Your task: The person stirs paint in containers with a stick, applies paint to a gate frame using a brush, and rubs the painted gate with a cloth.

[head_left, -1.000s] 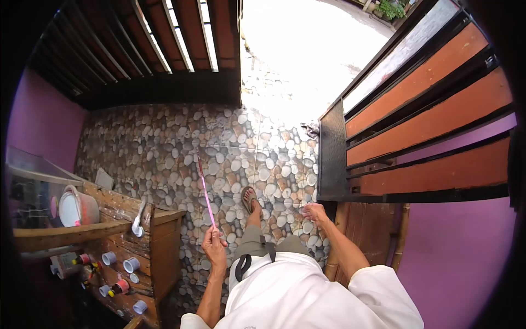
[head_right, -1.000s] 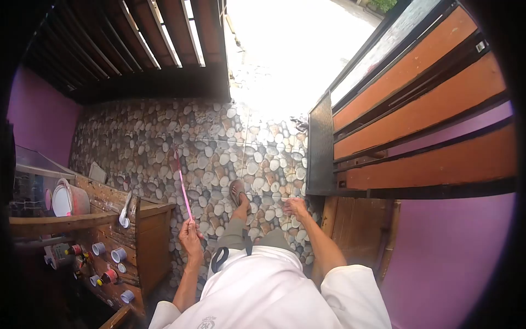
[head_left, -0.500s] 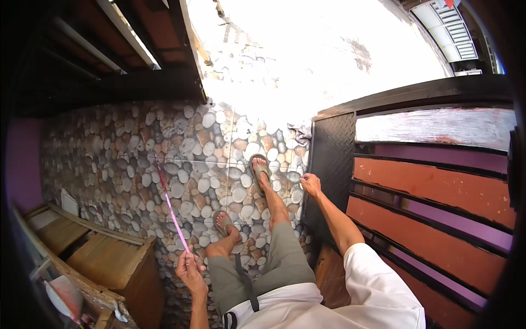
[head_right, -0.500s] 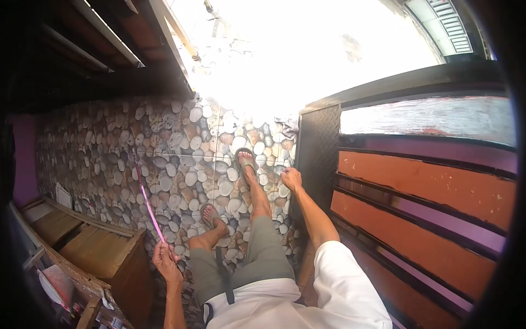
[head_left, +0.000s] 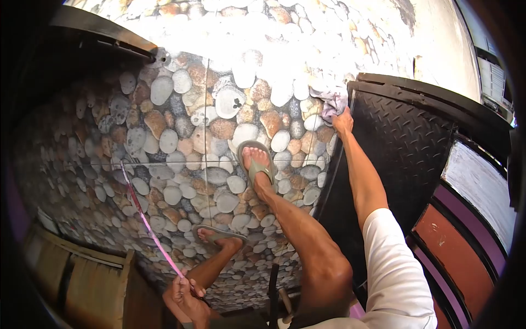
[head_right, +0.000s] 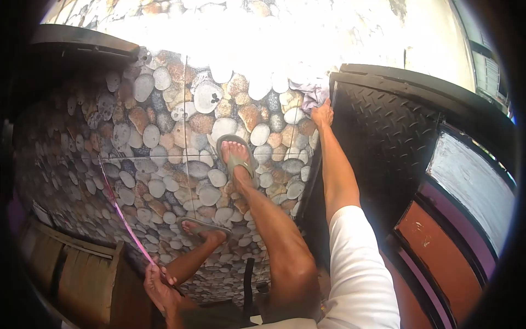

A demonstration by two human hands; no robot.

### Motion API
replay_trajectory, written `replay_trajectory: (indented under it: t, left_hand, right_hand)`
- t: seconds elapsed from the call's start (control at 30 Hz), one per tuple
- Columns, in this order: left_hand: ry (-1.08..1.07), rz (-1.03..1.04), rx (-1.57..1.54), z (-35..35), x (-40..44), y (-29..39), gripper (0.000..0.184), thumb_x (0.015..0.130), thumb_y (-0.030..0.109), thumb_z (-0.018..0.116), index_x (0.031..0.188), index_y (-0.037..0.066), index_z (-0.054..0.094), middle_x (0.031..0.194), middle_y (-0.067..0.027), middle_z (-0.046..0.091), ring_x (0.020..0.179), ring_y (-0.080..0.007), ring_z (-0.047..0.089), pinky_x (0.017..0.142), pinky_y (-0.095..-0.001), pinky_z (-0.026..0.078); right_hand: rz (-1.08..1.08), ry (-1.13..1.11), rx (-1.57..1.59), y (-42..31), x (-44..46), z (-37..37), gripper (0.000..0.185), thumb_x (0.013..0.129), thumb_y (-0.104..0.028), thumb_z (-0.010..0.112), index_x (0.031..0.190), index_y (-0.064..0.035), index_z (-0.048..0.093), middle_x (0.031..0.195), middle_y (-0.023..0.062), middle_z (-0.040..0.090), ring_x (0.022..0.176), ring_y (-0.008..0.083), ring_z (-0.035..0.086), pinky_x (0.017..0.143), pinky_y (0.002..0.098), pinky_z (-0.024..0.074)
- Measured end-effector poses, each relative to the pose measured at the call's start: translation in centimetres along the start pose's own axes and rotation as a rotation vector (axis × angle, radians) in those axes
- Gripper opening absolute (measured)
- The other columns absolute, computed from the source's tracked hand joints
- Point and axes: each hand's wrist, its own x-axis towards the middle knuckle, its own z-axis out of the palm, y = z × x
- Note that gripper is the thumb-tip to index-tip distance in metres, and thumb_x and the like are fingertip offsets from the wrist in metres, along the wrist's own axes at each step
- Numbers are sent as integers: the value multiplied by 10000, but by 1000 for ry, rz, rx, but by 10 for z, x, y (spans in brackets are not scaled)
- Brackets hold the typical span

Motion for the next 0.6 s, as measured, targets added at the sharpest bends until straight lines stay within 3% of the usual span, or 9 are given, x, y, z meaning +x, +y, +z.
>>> replay_trajectory:
  t: [0.07,0.13,0.17,0.33,0.4,0.53,0.6]
  left_hand:
    - [-12,-23,28,6,7,-7,255,970,171,499,1148,9,582,742,-13,538,490,-59,412,447,-219,392]
    - [-1,-51,-4,12,7,-8,244,970,166,508,1138,6,585,741,-16,537,475,-64,412,445,-223,394]
    - [11,-67,-36,15,4,-4,231,970,160,517,1125,6,593,737,-13,537,471,-65,419,448,-224,402]
    - [-21,1,6,12,-33,30,234,983,170,512,1127,5,594,730,-3,535,488,-51,444,470,-218,417]
    - [-128,28,-32,1,-56,47,245,989,177,509,1142,5,593,738,4,535,498,-42,447,480,-211,419]
    - [-150,100,-60,-25,-97,74,258,993,183,509,1159,5,592,747,7,536,506,-33,445,478,-200,412]
    - [-206,154,-25,-36,-120,96,250,989,139,501,1150,-23,603,747,-22,569,506,-33,467,477,-198,419]
  right_hand:
    - [-26,-32,-12,1,12,5,504,757,-240,686,1190,-4,585,1166,242,614,1126,389,569,941,429,455]
    - [-47,-54,-2,5,15,9,431,748,-248,682,1114,-24,640,1115,243,635,1084,393,590,914,429,466]
    - [-245,125,49,6,2,13,297,777,-222,658,977,-4,631,969,267,651,970,433,613,858,463,476]
    - [-361,-51,140,-31,-74,-32,329,831,-299,626,974,-3,603,903,259,629,870,439,595,779,467,460]
    - [-457,-14,214,-42,-120,-55,372,835,-333,623,972,11,587,893,241,618,839,395,599,769,441,462]
    - [-250,-610,713,-101,-237,-159,322,858,-297,629,901,17,574,816,74,547,796,147,506,756,318,435]
    - [-304,-697,855,-109,-283,-178,223,878,-240,620,884,-20,583,816,19,531,766,93,473,722,267,414]
